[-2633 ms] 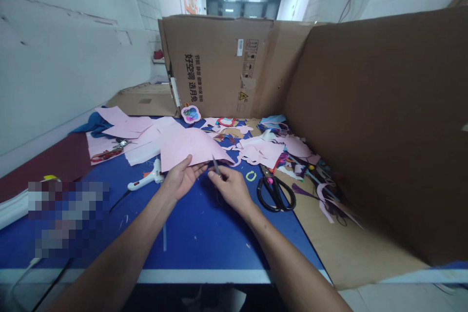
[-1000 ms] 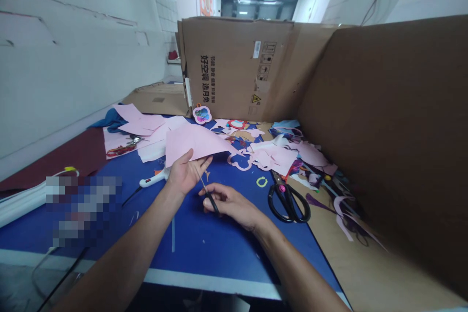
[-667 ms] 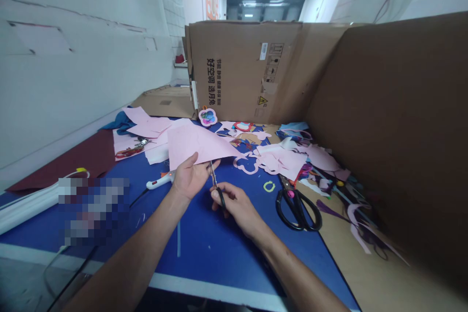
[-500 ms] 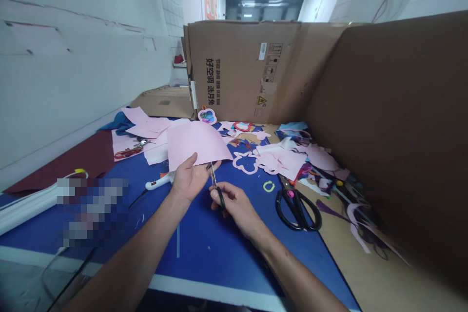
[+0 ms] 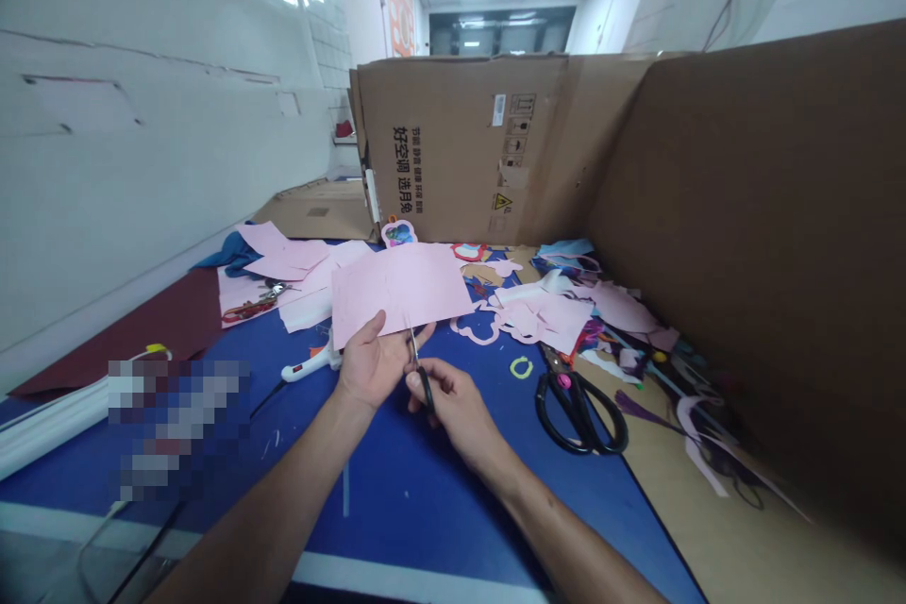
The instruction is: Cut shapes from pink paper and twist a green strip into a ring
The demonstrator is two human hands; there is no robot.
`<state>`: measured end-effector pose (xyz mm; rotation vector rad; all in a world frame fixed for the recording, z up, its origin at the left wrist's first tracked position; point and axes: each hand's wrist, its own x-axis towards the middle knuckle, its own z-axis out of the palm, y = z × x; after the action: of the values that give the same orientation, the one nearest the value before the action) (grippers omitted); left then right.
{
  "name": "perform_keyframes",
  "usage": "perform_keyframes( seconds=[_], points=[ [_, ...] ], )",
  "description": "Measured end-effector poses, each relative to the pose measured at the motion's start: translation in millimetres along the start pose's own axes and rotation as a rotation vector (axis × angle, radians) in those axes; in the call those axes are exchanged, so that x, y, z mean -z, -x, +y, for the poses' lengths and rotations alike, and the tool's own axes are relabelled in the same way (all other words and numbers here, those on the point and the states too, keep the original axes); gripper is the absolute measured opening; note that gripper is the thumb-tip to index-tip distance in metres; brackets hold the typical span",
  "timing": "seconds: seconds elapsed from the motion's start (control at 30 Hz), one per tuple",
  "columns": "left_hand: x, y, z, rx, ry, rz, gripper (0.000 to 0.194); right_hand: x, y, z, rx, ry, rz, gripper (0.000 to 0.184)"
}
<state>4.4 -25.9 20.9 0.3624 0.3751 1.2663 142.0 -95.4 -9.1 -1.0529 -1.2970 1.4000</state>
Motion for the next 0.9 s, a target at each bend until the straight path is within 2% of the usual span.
perform_keyframes(
  seconds=[0.17, 0.3, 0.6, 0.9],
  points=[
    [2.5, -1, -1, 0.009, -0.018, -0.011, 0.040, 1, 0, -1, 0.008, 0.026, 0.010, 0.053],
    [4.5, -2, -3, 0.041, 0.004, 0.023, 0.041, 2, -1, -2, 0.010, 0.036, 0.017, 0.051],
    [-6.3, 3, -3, 0.058, 0.090, 0.091, 0.040, 3, -1, -3, 0.006, 0.060, 0.035, 0.056],
    [-1.9, 3, -2, 0.121, 0.047, 0.064, 0.046, 5, -1, -1, 0.025, 0.069, 0.042, 0.056]
  ],
)
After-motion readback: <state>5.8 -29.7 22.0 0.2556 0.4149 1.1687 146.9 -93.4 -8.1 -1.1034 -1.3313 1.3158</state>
